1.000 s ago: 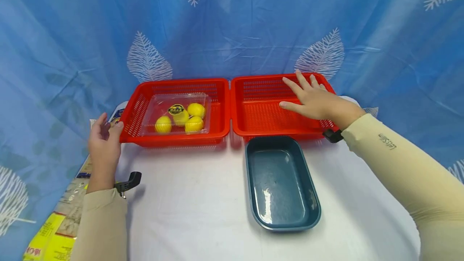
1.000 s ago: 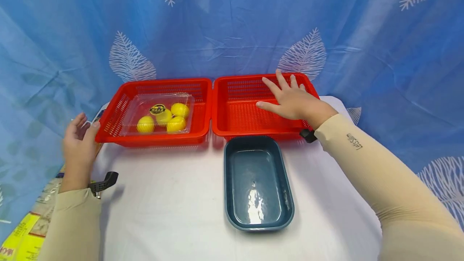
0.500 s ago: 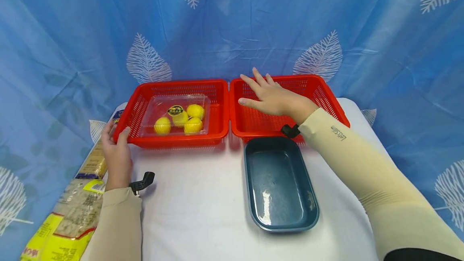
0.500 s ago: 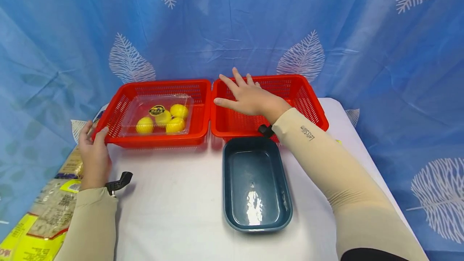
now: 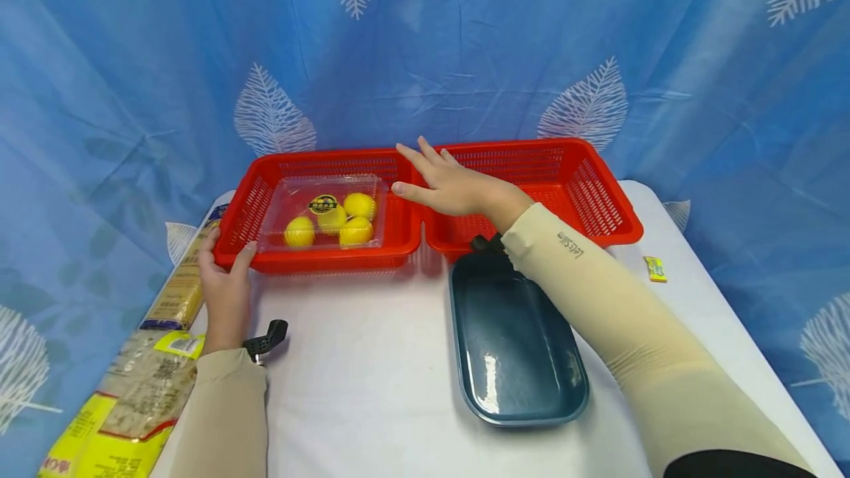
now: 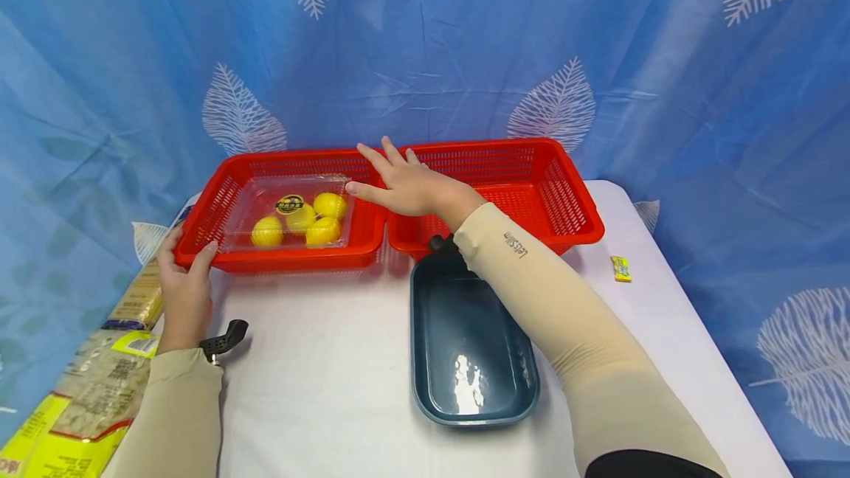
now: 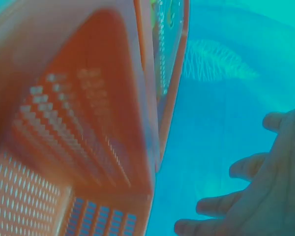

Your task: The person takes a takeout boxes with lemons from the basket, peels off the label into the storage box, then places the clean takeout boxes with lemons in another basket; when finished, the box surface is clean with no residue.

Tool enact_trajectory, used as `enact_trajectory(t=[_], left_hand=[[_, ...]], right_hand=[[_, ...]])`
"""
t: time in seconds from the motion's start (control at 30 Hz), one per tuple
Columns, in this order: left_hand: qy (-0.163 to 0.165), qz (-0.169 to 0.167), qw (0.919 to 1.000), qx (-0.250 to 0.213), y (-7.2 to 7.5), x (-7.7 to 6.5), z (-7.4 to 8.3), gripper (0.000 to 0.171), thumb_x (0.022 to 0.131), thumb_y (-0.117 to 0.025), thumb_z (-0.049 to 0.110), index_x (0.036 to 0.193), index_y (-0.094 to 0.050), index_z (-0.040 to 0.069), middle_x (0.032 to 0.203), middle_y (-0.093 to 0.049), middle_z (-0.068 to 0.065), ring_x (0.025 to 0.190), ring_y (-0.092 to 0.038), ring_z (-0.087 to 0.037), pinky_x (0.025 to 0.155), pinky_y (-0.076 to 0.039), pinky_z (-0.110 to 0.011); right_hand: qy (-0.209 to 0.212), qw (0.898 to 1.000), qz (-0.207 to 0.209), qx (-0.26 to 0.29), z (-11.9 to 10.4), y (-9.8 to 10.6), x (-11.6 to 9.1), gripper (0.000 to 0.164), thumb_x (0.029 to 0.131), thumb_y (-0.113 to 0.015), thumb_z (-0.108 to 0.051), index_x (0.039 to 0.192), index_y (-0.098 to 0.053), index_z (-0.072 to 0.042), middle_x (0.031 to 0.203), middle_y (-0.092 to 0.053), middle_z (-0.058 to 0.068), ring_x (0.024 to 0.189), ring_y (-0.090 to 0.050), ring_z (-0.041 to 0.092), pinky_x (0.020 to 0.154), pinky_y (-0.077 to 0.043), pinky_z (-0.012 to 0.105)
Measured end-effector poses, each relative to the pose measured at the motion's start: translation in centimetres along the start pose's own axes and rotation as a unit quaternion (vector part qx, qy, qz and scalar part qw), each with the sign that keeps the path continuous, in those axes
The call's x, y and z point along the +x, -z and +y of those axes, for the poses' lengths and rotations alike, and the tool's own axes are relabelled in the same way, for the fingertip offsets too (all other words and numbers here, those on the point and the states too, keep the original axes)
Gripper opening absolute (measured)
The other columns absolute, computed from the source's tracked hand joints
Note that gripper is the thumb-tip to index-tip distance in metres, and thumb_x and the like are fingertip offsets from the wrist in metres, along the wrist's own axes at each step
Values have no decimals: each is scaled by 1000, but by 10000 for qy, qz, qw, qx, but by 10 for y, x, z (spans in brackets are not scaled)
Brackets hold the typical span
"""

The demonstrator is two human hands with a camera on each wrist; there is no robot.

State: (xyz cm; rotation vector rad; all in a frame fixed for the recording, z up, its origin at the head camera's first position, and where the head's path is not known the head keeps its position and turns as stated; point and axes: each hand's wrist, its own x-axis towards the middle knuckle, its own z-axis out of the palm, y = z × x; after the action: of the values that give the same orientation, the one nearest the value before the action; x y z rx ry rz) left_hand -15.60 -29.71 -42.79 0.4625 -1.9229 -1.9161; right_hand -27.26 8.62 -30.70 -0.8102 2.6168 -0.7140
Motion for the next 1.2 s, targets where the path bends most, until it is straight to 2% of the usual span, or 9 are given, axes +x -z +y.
enact_trajectory(t=[0.2,0.47,0.7,0.87,1.0,1.2], left_hand=[[-192,-46,9991,-382,-5,5,-7,71,104,-68,22,162,-28,28,163,-34,0,148,-34,-19,112,-42,-30],[-232,-98,9995,-205,-5,6,-9,71,104,-69,27,161,-28,29,164,-32,0,150,-32,-21,113,-41,-33],[-239,-109,9993,-271,-3,4,-9,70,104,-69,28,161,-28,29,164,-33,1,149,-32,-20,115,-40,-38],[-220,-120,9989,-387,-2,4,-8,71,104,-70,28,161,-28,29,164,-32,1,149,-32,-19,116,-39,-40],[-126,-58,9993,-355,0,3,-7,70,104,-69,26,161,-27,29,164,-32,0,150,-31,-20,116,-38,-39],[-106,-34,9994,-337,0,2,-7,70,105,-68,25,162,-26,28,165,-31,-1,151,-30,-22,116,-38,-39]], right_hand=[[102,9999,-95,92,-11,-11,8,96,92,-40,-87,167,2,-46,175,14,-2,158,4,41,117,-19,72],[221,9991,-247,263,-28,-28,23,97,94,-42,-84,169,0,-40,175,11,3,158,1,38,120,-14,69],[200,9986,-412,263,-42,-38,37,100,93,-39,-86,169,4,-39,175,9,8,157,0,46,119,-12,71],[267,9972,-470,526,-46,-43,43,98,96,-43,-80,170,2,-35,175,8,9,158,2,38,121,-12,67],[287,9943,-540,872,-48,-48,47,100,96,-44,-79,171,2,-30,175,10,11,159,6,32,121,-17,65],[-51,9917,-487,1188,-51,-56,53,102,98,-53,-71,170,0,-23,175,6,9,159,10,29,122,-18,62]])
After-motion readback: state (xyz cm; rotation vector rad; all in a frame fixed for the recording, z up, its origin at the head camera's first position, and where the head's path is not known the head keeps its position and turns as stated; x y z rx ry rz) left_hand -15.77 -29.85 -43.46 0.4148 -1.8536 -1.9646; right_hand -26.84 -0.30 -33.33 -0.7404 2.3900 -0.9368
